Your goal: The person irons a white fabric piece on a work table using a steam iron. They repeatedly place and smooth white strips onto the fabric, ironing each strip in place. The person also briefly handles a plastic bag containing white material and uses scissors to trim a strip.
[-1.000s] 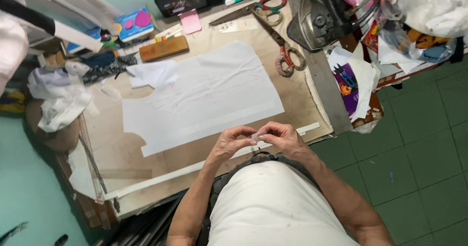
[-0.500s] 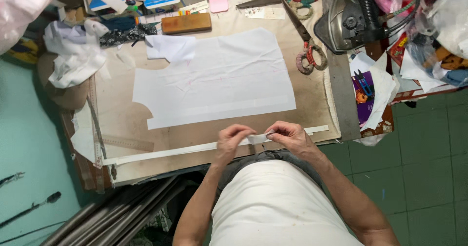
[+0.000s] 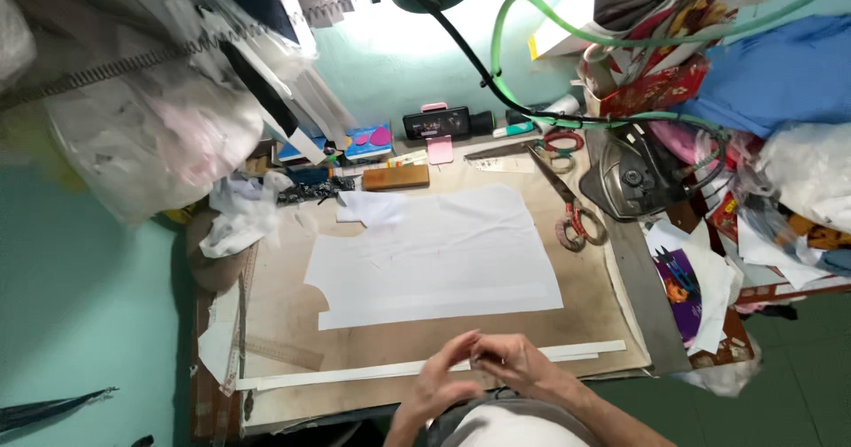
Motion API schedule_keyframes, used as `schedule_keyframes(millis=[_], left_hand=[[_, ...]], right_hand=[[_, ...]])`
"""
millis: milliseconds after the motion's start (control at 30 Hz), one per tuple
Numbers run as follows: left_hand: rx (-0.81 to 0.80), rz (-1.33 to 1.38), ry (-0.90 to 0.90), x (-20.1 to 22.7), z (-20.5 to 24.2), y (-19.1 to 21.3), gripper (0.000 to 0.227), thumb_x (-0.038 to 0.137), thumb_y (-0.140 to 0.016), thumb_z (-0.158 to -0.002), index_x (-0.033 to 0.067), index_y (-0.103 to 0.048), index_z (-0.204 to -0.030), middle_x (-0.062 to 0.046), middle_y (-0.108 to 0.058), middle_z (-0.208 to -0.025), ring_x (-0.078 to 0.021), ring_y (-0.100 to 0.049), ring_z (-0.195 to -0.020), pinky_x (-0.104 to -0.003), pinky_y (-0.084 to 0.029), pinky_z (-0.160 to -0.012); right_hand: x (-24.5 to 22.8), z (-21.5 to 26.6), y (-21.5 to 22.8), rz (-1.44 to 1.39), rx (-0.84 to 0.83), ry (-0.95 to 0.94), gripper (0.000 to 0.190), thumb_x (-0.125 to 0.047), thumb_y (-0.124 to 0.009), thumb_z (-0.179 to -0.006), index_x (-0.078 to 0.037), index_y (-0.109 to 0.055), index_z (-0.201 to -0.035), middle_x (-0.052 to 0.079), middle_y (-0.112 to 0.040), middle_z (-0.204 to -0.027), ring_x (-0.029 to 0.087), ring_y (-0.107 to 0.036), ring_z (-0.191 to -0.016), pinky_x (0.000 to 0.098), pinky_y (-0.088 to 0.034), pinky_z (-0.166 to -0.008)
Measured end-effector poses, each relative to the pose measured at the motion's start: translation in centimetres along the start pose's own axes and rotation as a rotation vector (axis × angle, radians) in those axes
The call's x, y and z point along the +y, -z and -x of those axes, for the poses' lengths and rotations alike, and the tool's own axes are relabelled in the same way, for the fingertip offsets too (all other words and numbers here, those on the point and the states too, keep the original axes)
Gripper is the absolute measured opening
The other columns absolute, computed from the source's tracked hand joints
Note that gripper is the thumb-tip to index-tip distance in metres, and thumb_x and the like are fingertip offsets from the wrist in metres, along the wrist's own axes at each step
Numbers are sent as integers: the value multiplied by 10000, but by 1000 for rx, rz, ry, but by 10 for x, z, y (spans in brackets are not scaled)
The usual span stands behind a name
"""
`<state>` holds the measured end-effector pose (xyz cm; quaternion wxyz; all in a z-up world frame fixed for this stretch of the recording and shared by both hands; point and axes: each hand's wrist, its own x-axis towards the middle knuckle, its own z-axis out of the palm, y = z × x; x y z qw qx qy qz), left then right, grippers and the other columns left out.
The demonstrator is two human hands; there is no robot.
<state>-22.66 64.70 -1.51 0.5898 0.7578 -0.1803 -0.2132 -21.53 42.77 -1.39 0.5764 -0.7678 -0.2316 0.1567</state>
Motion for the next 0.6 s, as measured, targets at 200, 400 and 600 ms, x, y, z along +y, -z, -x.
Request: schedule_keyframes(millis=[200,400,600], left_hand=[[-154,278,177,-10,-60,-23,116,110,-694,-907,39,-704,-997,-19,-671,-750,-81,-566,-609,-228,-498,-539],[-330,-76,131,-83,-115,-40,282,272,-812,-836,80,-606,-828,-39,-549,-747,-180,-492,-704,-351,-382,-642],[-469,-105,314,-96,-137,-68,348,347,-849,-761,87,-664,-901,-65,-592,-728,-234,-573,-764,-411,-431,-694]], right_hand=[[24,21,32,-195,283,-211,118,-99,-680,-893,-30,-776,-894,44,-729,-767,119,-639,-673,250,-511,-596],[115,43,45,-329,410,-553,117,-93,-722,-885,15,-757,-914,130,-718,-703,199,-675,-626,322,-580,-611],[126,59,44,-389,575,-650,86,-41,-734,-875,30,-726,-921,153,-699,-695,189,-658,-601,306,-585,-559]])
